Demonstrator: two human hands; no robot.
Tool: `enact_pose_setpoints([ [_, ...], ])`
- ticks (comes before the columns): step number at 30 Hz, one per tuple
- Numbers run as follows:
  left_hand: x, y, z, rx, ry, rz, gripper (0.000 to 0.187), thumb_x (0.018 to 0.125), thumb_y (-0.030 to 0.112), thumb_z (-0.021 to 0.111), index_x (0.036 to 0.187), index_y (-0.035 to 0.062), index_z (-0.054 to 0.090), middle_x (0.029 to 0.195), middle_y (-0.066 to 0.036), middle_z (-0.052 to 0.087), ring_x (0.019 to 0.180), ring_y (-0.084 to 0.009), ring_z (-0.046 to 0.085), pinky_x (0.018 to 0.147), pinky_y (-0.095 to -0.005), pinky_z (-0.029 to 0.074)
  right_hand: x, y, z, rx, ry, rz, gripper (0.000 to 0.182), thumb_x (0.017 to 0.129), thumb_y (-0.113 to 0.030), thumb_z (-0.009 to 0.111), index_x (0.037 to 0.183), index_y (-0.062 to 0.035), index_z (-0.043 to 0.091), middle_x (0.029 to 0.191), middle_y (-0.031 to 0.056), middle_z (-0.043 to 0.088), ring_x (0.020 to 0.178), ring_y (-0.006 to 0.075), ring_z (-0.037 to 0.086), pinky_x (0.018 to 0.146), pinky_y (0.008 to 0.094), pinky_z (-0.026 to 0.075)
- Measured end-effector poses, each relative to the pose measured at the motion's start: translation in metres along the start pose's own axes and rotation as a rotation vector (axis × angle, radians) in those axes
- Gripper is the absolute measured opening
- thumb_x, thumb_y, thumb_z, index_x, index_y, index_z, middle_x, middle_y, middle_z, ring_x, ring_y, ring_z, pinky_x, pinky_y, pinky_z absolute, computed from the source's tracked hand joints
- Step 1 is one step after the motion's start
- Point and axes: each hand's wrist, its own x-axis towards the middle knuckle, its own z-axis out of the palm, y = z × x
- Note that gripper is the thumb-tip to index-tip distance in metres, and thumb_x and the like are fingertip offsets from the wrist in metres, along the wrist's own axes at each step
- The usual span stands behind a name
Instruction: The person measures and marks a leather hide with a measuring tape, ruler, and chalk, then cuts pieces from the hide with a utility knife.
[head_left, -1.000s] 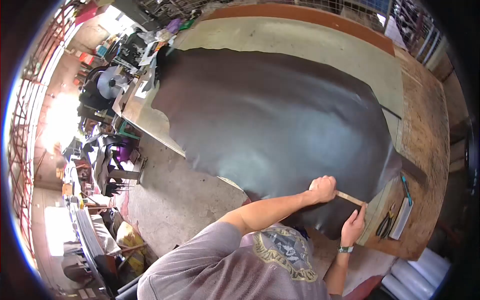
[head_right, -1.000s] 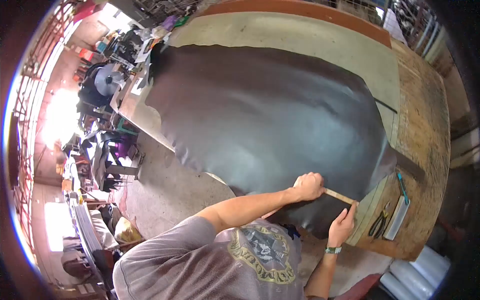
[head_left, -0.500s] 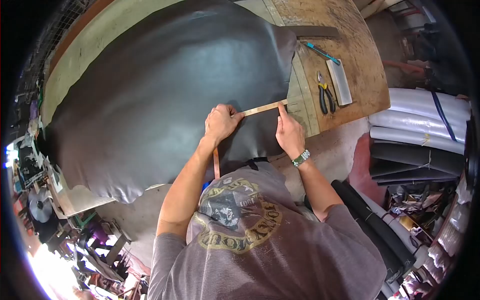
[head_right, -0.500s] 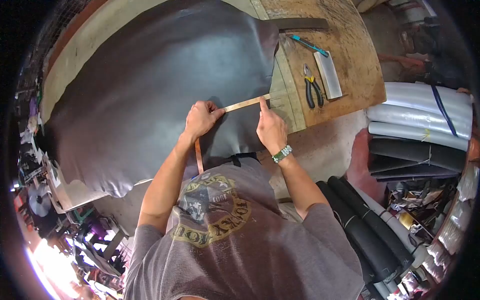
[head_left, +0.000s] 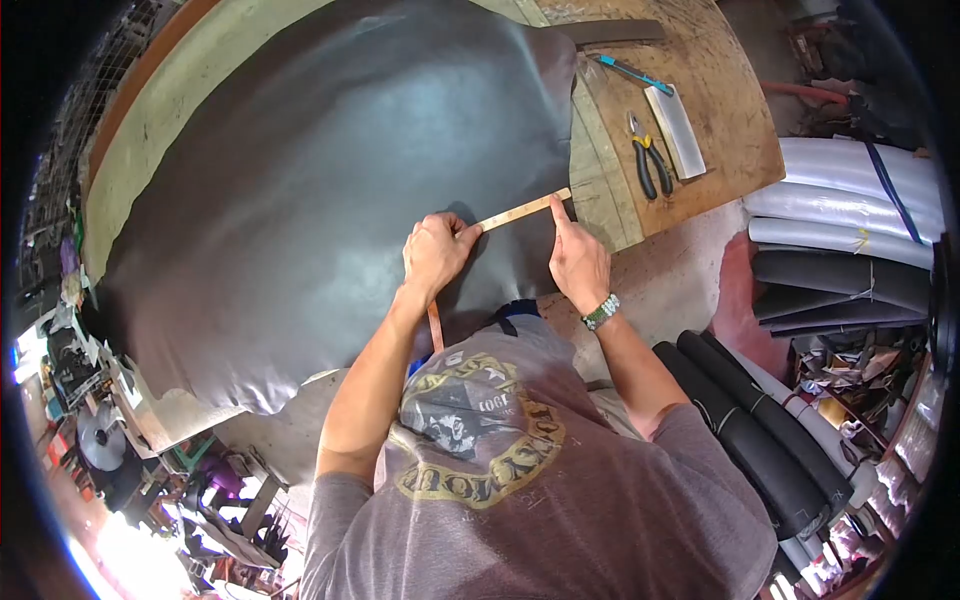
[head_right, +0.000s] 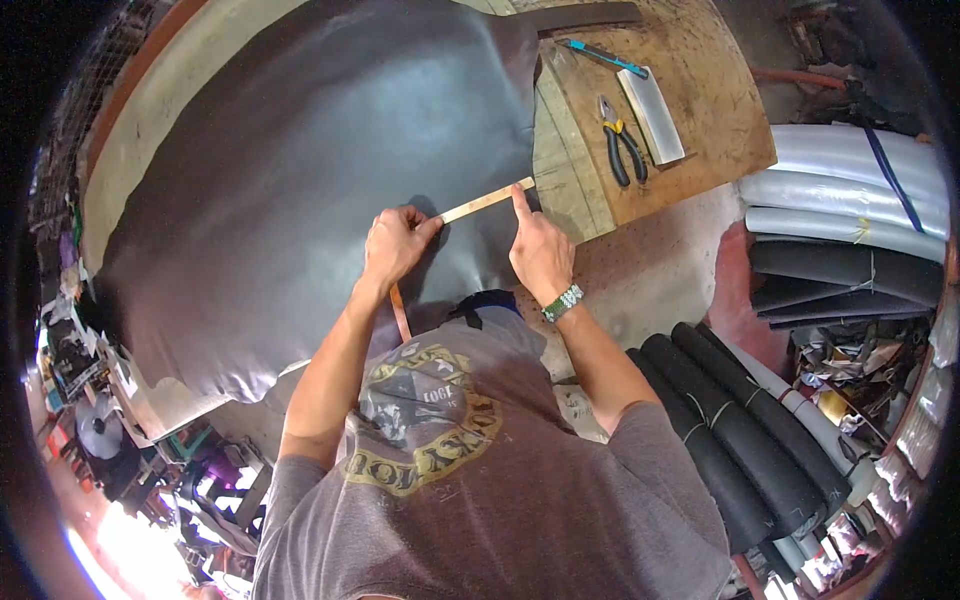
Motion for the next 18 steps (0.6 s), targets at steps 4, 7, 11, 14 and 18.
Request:
enact_pose_setpoints([
  [4,0.0,0.002,-0.001,0.012,0.008,-0.014,0.036,0.087,0.04,0.075,0.084,0.0041,0.076,0.079,-0.017,0.074,0.08,-0.0367,0.072,0.077,-0.0459,0.055,0.006,-0.001,-0.001,-0.015,-0.027,0.029,0.069,0.092,-0.006,0.056,0.157,-0.0238,0.039,0.081,0.0165,0.065,0.073,0.0393,0.064,0.066,0.0512,0.051],
  [7,-0.002,0.005,-0.001,-0.018,-0.001,-0.028,0.036,0.087,0.041,0.075,0.087,0.0043,0.078,0.08,-0.017,0.074,0.081,-0.0357,0.073,0.077,-0.0457,0.056,0.005,0.002,0.002,-0.045,0.034,0.0,0.073,0.087,-0.004,0.057,0.156,-0.0233,0.041,0.079,0.0158,0.065,0.072,0.0393,0.065,0.064,0.0522,0.051],
  [11,-0.007,-0.004,-0.01,-0.137,-0.049,0.003,0.039,0.087,0.042,0.075,0.091,0.0032,0.078,0.083,-0.018,0.074,0.08,-0.0341,0.073,0.078,-0.0448,0.056,0.009,-0.009,-0.008,-0.087,-0.024,-0.009,0.067,0.089,-0.005,0.054,0.154,-0.0213,0.045,0.075,0.0181,0.066,0.069,0.0412,0.065,0.062,0.0542,0.049],
  [14,-0.025,-0.031,-0.041,-0.241,-0.077,0.073,0.039,0.088,0.041,0.075,0.093,0.0019,0.077,0.082,-0.018,0.074,0.08,-0.0325,0.072,0.078,-0.0441,0.055,0.009,-0.006,0.001,-0.06,0.019,-0.019,0.059,0.095,-0.007,0.052,0.152,-0.0212,0.048,0.072,0.02,0.065,0.067,0.0419,0.063,0.062,0.0544,0.048],
  [18,-0.064,-0.07,-0.114,-0.222,-0.08,0.017,0.04,0.089,0.041,0.076,0.094,0.0013,0.077,0.076,-0.012,0.071,0.073,-0.0184,0.066,0.069,-0.0369,0.053,0.019,-0.01,0.008,-0.2,0.01,-0.054,0.069,0.088,-0.006,0.057,0.154,-0.0204,0.045,0.078,0.0164,0.065,0.072,0.0385,0.065,0.064,0.0517,0.051],
])
